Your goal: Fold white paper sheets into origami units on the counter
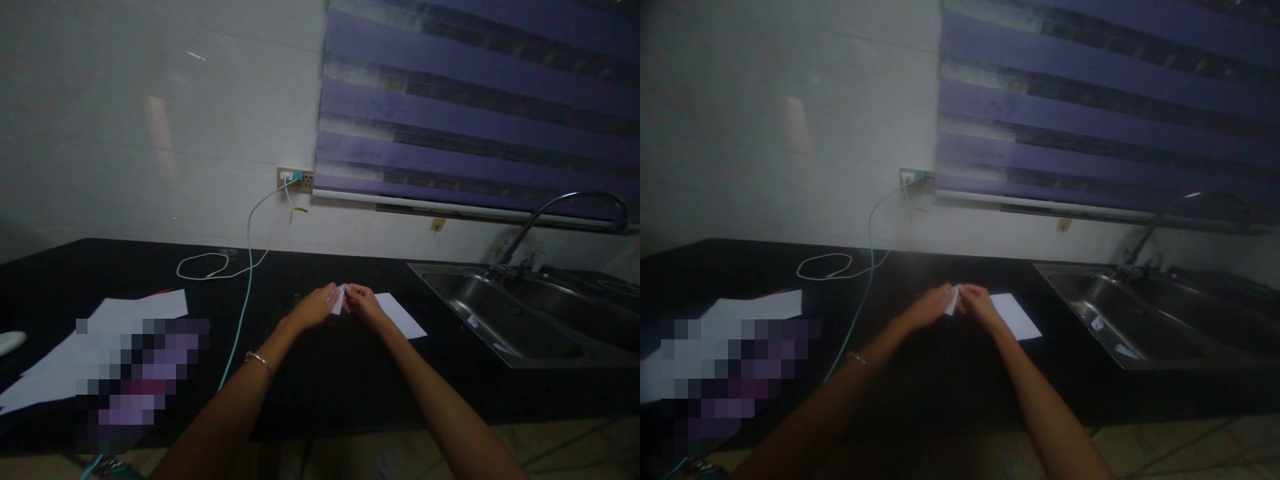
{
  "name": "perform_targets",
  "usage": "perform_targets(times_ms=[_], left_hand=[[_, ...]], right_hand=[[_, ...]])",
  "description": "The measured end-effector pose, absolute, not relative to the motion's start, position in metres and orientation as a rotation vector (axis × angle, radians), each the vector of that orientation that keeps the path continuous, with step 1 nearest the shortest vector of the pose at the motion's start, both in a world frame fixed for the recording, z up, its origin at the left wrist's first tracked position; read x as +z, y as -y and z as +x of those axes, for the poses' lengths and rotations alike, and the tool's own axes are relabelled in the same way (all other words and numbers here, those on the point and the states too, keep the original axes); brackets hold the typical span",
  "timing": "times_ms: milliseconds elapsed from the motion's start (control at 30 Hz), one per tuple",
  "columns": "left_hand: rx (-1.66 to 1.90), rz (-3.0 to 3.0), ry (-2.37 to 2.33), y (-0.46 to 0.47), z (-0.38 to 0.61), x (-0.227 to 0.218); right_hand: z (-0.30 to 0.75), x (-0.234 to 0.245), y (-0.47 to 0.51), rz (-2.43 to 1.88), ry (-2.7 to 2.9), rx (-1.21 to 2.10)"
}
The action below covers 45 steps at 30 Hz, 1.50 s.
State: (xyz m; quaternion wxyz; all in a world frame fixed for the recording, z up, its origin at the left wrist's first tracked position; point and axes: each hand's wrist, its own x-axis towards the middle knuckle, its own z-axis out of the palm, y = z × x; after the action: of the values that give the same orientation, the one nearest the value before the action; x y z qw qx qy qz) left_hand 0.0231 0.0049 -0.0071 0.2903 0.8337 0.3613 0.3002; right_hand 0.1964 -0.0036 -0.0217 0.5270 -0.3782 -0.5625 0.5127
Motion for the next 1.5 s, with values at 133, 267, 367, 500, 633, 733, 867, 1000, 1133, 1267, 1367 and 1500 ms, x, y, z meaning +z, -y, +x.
perform_targets(times_ms=[133,267,367,500,633,733,867,1000,1133,1267,1367,1500], left_hand=[[0.797,2.314,-0.945,-0.005,0.02,-0.009],[0.675,2.324,-0.882,-0.004,0.016,-0.006],[0.608,2.22,-0.77,-0.003,0.012,-0.001],[0.684,2.083,-0.7,-0.005,0.01,-0.001],[0.734,2.02,-0.704,-0.008,0.014,-0.008],[0.811,1.954,-0.735,-0.009,0.017,-0.012],[0.918,1.939,-0.77,-0.012,0.019,-0.013],[0.994,2.018,-0.857,-0.015,0.018,-0.012],[0.995,2.104,-0.889,-0.014,0.016,-0.011],[0.95,2.185,-0.898,-0.012,0.015,-0.009],[0.939,2.261,-0.901,-0.01,0.013,-0.007],[0.895,2.385,-0.921,-0.009,0.01,-0.006]], right_hand=[[0.197,-0.023,0.002,-0.979,1.444,1.056],[0.197,-0.024,0.002,-1.095,1.508,0.848],[0.195,-0.022,0.005,-1.094,1.583,0.792],[0.192,-0.022,0.007,-1.076,1.67,0.782],[0.191,-0.022,0.008,-1.041,1.698,0.771],[0.189,-0.02,0.009,-1.015,1.69,0.755],[0.186,-0.015,0.012,-0.984,1.608,0.824],[0.184,-0.008,0.016,-0.963,1.477,0.693],[0.183,-0.002,0.021,-0.96,1.589,0.496],[0.181,-0.002,0.021,-0.959,1.63,0.499],[0.182,-0.007,0.018,-0.986,1.594,0.522],[0.183,-0.013,0.013,-1.018,1.577,0.661]])
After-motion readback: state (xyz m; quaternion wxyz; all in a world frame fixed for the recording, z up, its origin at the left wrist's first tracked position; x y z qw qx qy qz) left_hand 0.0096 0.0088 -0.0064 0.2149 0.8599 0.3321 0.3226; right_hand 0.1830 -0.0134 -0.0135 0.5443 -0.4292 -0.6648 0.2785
